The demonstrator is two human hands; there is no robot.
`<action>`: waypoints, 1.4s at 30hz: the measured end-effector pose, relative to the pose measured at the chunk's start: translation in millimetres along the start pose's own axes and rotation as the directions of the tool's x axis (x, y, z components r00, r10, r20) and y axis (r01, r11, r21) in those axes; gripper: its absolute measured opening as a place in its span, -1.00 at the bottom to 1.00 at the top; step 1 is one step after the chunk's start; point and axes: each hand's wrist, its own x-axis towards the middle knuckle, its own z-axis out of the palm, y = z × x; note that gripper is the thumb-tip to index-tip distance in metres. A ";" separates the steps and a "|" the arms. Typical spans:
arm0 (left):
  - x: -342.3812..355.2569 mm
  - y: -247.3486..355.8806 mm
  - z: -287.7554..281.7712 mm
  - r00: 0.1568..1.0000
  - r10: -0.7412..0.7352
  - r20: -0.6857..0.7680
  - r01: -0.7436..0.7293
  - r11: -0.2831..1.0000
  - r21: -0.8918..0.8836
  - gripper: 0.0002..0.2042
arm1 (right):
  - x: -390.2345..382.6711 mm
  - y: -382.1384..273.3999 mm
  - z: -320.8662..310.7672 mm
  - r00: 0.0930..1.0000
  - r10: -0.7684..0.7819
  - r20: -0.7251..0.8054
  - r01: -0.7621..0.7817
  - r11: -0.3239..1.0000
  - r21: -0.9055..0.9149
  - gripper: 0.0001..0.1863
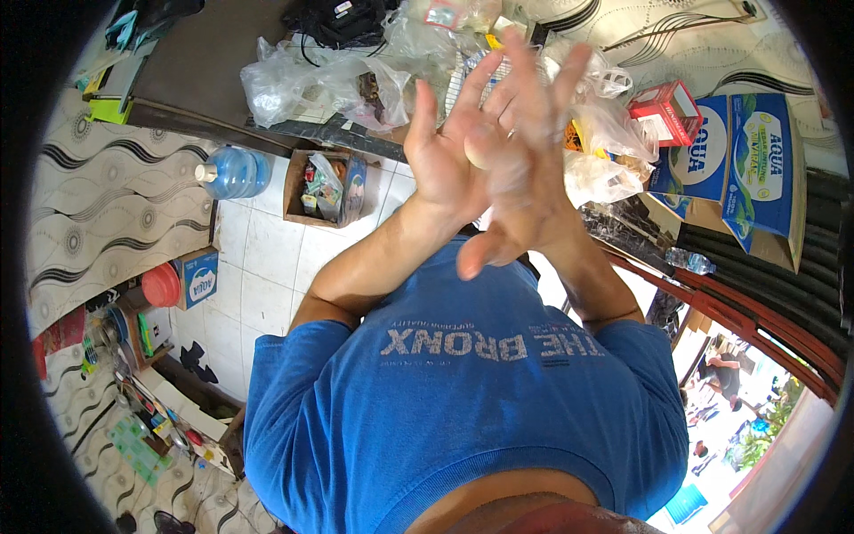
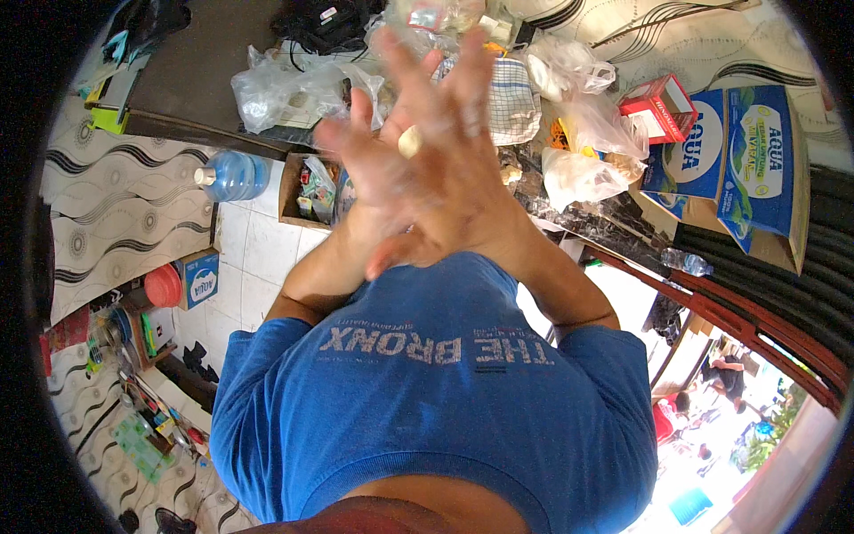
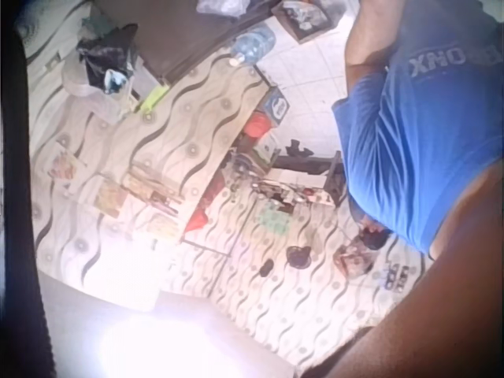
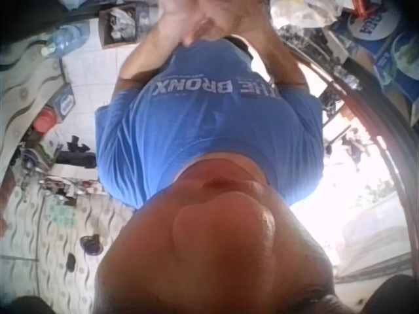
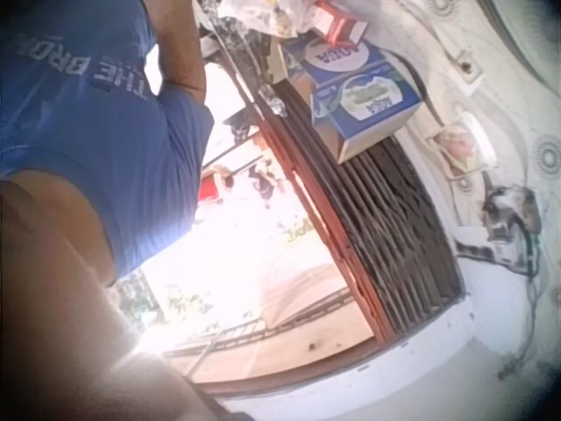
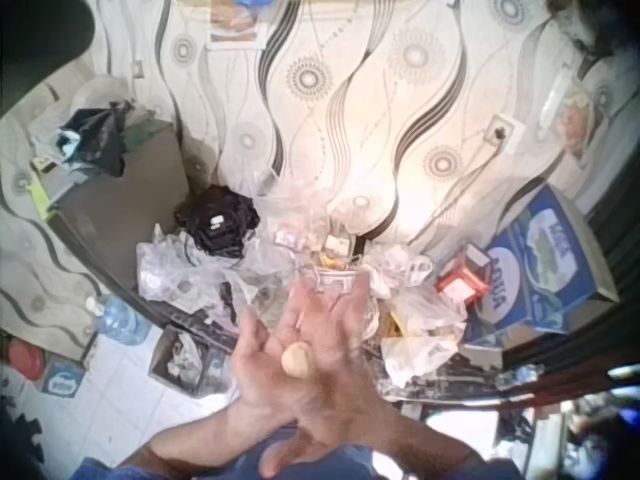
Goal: The person prepares dough by shaping it by hand and inserting a small blue plastic object into the center to form a ring.
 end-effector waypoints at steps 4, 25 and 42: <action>-4.2 4.7 -3.2 0.998 -0.064 0.021 0.066 0.982 -0.178 -0.06 | -4.4 -14.3 14.5 0.977 0.073 0.200 -0.065 0.997 -0.047 -0.05; 15.1 -11.4 -11.5 0.996 -0.025 0.083 0.020 0.998 0.067 -0.08 | 5.7 12.2 13.8 0.999 -0.039 0.032 0.023 0.912 0.409 0.19; 10.8 -8.2 -16.2 0.974 -0.161 0.161 0.212 0.896 -0.389 -0.02 | 25.6 5.5 -7.1 0.868 0.471 -0.157 0.133 0.085 0.987 0.25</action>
